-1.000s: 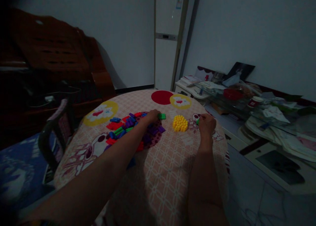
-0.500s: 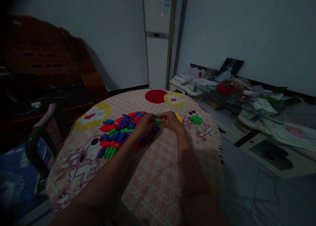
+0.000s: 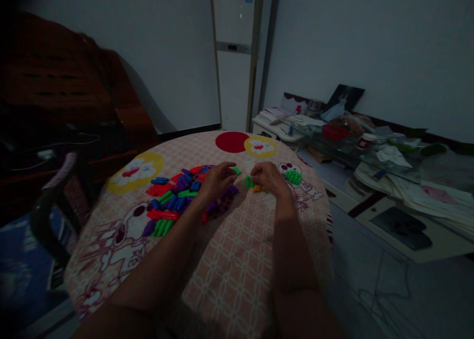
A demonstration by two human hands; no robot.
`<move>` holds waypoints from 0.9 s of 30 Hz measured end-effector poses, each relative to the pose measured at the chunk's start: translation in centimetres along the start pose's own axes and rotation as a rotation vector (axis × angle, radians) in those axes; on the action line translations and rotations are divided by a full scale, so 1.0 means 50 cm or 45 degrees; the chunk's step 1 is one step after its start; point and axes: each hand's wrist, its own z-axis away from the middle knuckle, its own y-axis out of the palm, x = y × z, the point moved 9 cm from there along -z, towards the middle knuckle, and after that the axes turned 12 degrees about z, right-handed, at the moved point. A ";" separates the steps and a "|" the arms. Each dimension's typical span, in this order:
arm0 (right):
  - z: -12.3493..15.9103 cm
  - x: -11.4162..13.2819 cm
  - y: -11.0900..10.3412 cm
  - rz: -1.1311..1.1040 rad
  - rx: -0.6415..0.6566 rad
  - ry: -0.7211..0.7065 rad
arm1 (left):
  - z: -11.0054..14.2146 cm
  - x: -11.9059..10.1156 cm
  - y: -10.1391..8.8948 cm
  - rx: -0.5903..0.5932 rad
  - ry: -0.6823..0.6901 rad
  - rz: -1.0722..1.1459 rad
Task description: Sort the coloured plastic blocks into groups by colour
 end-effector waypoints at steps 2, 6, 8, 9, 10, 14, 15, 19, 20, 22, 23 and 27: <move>0.012 -0.061 -0.067 0.048 -0.244 0.165 | -0.001 -0.006 -0.014 -0.020 0.008 0.022; 0.062 -0.168 -0.181 0.492 -0.680 0.439 | -0.002 -0.022 -0.049 -0.076 0.033 -0.042; 0.081 -0.202 -0.203 0.686 -0.791 0.511 | -0.002 -0.027 -0.069 -0.115 0.039 -0.097; 0.086 -0.215 -0.205 0.742 -0.819 0.535 | -0.002 -0.028 -0.081 -0.139 0.039 -0.121; 0.089 -0.226 -0.203 0.777 -0.832 0.554 | -0.002 -0.028 -0.094 -0.169 0.036 -0.143; 0.083 -0.244 -0.178 0.871 -0.825 0.595 | -0.001 -0.014 -0.156 -0.318 0.003 -0.244; 0.080 -0.243 -0.172 0.892 -0.817 0.594 | 0.000 -0.008 -0.171 -0.348 -0.008 -0.269; 0.073 -0.243 -0.157 0.914 -0.771 0.618 | 0.003 0.016 -0.212 -0.412 -0.041 -0.364; 0.073 -0.243 -0.155 0.912 -0.757 0.628 | 0.003 0.023 -0.214 -0.406 -0.047 -0.389; 0.074 -0.238 -0.156 0.897 -0.758 0.640 | -0.001 0.036 -0.203 -0.358 -0.063 -0.447; 0.075 -0.232 -0.159 0.884 -0.779 0.637 | -0.004 0.041 -0.188 -0.315 -0.070 -0.482; 0.080 -0.191 -0.176 0.772 -0.950 0.560 | -0.034 0.057 -0.081 -0.059 -0.077 -0.649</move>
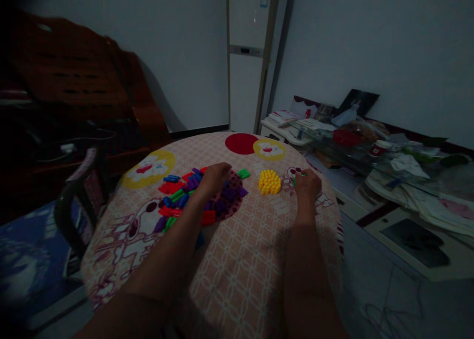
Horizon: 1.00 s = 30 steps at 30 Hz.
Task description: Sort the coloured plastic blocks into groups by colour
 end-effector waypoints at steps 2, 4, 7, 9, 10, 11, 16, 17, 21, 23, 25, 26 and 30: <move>-0.003 0.007 -0.015 -0.082 -0.057 0.008 | -0.016 -0.022 0.064 0.137 0.004 -0.082; -0.008 0.002 -0.023 -0.152 -0.095 0.036 | -0.032 -0.027 0.120 0.243 -0.056 -0.169; -0.020 -0.032 -0.024 -0.270 -0.105 0.162 | -0.047 -0.017 0.169 0.288 -0.127 -0.253; -0.026 -0.061 -0.023 -0.368 -0.088 0.284 | -0.051 -0.006 0.178 0.253 -0.142 -0.271; -0.027 -0.072 -0.022 -0.420 -0.071 0.341 | -0.052 0.000 0.177 0.227 -0.146 -0.267; -0.026 -0.077 -0.022 -0.477 -0.041 0.386 | -0.052 0.004 0.174 0.194 -0.148 -0.249; -0.004 0.008 -0.005 -0.779 0.326 0.285 | -0.045 -0.009 0.146 0.078 -0.090 0.038; 0.005 0.041 0.000 -0.815 0.417 0.212 | -0.041 -0.019 0.142 0.084 -0.055 0.100; 0.051 0.173 0.008 -0.853 0.661 -0.169 | -0.009 -0.066 0.118 0.106 0.084 0.313; 0.079 0.236 -0.001 -0.817 0.722 -0.415 | 0.009 -0.082 0.101 0.091 0.112 0.370; 0.112 0.292 -0.016 -0.731 0.760 -0.658 | 0.026 -0.090 0.084 0.051 0.115 0.403; 0.128 0.314 -0.024 -0.669 0.763 -0.761 | 0.032 -0.091 0.075 0.021 0.111 0.424; 0.166 0.360 -0.055 -0.408 0.704 -0.979 | 0.047 -0.082 0.053 -0.070 0.066 0.582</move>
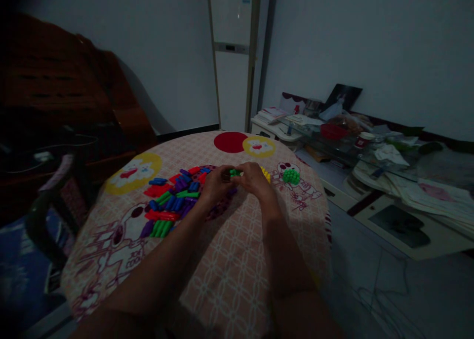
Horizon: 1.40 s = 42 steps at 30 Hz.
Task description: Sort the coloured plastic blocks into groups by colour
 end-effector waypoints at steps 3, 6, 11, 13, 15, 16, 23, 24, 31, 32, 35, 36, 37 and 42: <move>0.005 0.013 -0.008 0.084 -0.003 -0.014 | 0.001 0.004 0.000 0.000 -0.024 0.131; 0.006 0.006 -0.011 0.128 -0.012 -0.003 | 0.001 0.008 0.012 0.034 -0.051 0.261; 0.011 -0.077 -0.034 0.017 -0.130 0.251 | 0.005 0.000 0.032 0.124 -0.042 0.404; 0.031 -0.137 -0.067 0.019 -0.257 0.419 | 0.003 -0.003 0.025 0.110 -0.046 0.399; 0.071 -0.210 -0.114 0.121 -0.438 0.635 | 0.000 -0.005 0.011 0.080 -0.054 0.365; 0.099 -0.248 -0.138 0.202 -0.534 0.754 | -0.002 -0.006 0.003 0.062 -0.060 0.343; 0.247 -0.427 -0.152 0.518 -0.647 1.255 | -0.013 -0.001 -0.053 -0.013 -0.101 0.222; 0.253 -0.435 -0.142 0.518 -0.641 1.262 | -0.014 0.000 -0.063 -0.027 -0.107 0.216; 0.223 -0.430 -0.097 0.543 -0.476 1.194 | -0.022 0.005 -0.158 -0.126 -0.138 0.067; 0.219 -0.430 -0.094 0.542 -0.439 1.192 | -0.022 0.008 -0.171 -0.137 -0.150 0.021; 0.216 -0.430 -0.092 0.518 -0.384 1.226 | -0.020 0.020 -0.202 -0.124 -0.194 -0.183; 0.217 -0.426 -0.097 0.515 -0.410 1.236 | -0.020 0.025 -0.208 -0.097 -0.208 -0.274; 0.218 -0.420 -0.105 0.518 -0.458 1.241 | -0.019 0.031 -0.210 -0.055 -0.220 -0.367; 0.191 -0.358 -0.151 0.529 -0.718 1.121 | -0.013 0.067 -0.173 0.218 -0.229 -0.665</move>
